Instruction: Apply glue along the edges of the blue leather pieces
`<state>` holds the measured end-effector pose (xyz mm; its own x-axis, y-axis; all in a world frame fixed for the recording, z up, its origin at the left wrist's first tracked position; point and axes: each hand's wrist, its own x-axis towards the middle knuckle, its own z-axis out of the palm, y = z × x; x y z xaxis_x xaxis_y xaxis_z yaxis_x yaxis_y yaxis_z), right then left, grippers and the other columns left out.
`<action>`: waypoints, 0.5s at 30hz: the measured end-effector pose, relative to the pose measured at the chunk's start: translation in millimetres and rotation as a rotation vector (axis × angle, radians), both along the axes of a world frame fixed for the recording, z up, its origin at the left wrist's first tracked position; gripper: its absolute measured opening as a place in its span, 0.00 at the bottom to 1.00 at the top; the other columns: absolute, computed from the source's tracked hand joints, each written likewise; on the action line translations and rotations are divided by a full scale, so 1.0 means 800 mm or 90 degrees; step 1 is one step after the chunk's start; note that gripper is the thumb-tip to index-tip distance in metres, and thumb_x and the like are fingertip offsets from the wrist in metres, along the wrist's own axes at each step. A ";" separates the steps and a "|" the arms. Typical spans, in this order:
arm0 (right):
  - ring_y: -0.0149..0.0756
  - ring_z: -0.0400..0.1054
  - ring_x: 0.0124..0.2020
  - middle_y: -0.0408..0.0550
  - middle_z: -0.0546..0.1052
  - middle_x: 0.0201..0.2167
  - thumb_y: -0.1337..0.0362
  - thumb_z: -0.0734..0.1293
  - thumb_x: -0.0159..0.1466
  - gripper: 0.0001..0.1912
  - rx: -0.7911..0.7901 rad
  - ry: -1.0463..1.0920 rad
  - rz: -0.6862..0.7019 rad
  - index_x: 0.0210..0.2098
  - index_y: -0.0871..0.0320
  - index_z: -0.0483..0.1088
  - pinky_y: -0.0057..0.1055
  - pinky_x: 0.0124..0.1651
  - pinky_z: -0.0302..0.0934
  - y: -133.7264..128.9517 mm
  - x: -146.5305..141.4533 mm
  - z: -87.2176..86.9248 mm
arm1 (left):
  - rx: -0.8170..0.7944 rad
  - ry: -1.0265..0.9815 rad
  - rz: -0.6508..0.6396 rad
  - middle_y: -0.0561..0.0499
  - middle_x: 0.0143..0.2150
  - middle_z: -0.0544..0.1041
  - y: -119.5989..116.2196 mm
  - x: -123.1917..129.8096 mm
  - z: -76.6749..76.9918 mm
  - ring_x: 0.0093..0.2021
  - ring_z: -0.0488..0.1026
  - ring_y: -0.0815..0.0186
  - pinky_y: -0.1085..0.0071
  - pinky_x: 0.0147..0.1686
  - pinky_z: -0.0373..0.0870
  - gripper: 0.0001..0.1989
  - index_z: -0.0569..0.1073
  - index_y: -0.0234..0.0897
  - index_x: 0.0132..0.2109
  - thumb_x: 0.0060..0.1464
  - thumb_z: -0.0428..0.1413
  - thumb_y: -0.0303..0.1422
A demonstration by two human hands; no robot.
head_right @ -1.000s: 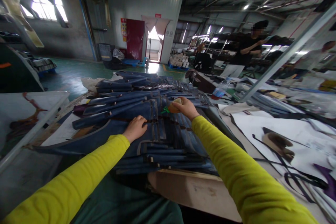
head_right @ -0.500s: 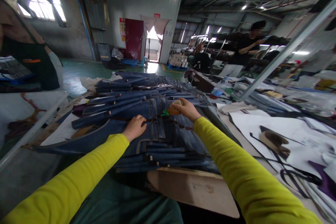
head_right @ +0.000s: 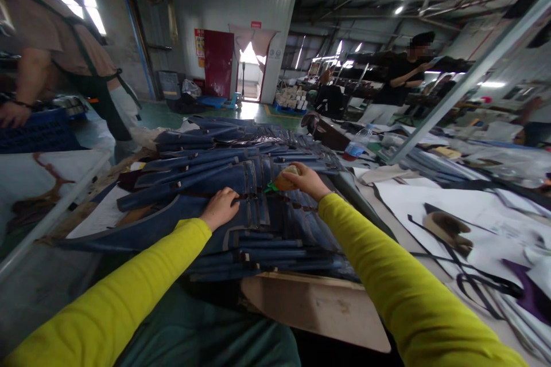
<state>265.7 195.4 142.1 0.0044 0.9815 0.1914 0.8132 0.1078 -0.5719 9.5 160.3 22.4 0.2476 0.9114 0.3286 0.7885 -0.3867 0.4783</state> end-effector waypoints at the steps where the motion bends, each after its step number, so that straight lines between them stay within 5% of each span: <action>1: 0.33 0.67 0.36 0.52 0.72 0.44 0.50 0.67 0.55 0.32 -0.012 -0.009 0.006 0.54 0.60 0.64 0.24 0.30 0.60 -0.003 0.001 0.001 | 0.000 0.001 0.000 0.47 0.47 0.68 0.000 0.000 0.000 0.48 0.64 0.62 0.69 0.52 0.60 0.15 0.72 0.34 0.48 0.56 0.48 0.34; 9: 0.29 0.63 0.27 0.50 0.73 0.36 0.52 0.65 0.56 0.25 -0.142 -0.007 0.051 0.48 0.61 0.68 0.22 0.20 0.54 -0.043 0.000 0.020 | -0.001 0.004 0.001 0.47 0.48 0.68 -0.001 0.001 0.001 0.48 0.64 0.62 0.69 0.52 0.60 0.15 0.72 0.34 0.48 0.56 0.48 0.34; 15: 0.30 0.63 0.28 0.51 0.72 0.41 0.51 0.66 0.57 0.30 -0.089 0.007 0.003 0.54 0.60 0.64 0.23 0.22 0.57 -0.043 0.002 0.011 | -0.004 0.005 0.001 0.47 0.48 0.68 0.000 0.002 -0.001 0.48 0.65 0.62 0.69 0.52 0.60 0.15 0.72 0.34 0.48 0.56 0.48 0.34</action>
<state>267.5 160.6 150.9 0.0015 0.9986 0.0519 0.8062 0.0295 -0.5909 11.0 160.1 21.7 0.2485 0.9141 0.3205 0.7931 -0.3819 0.4745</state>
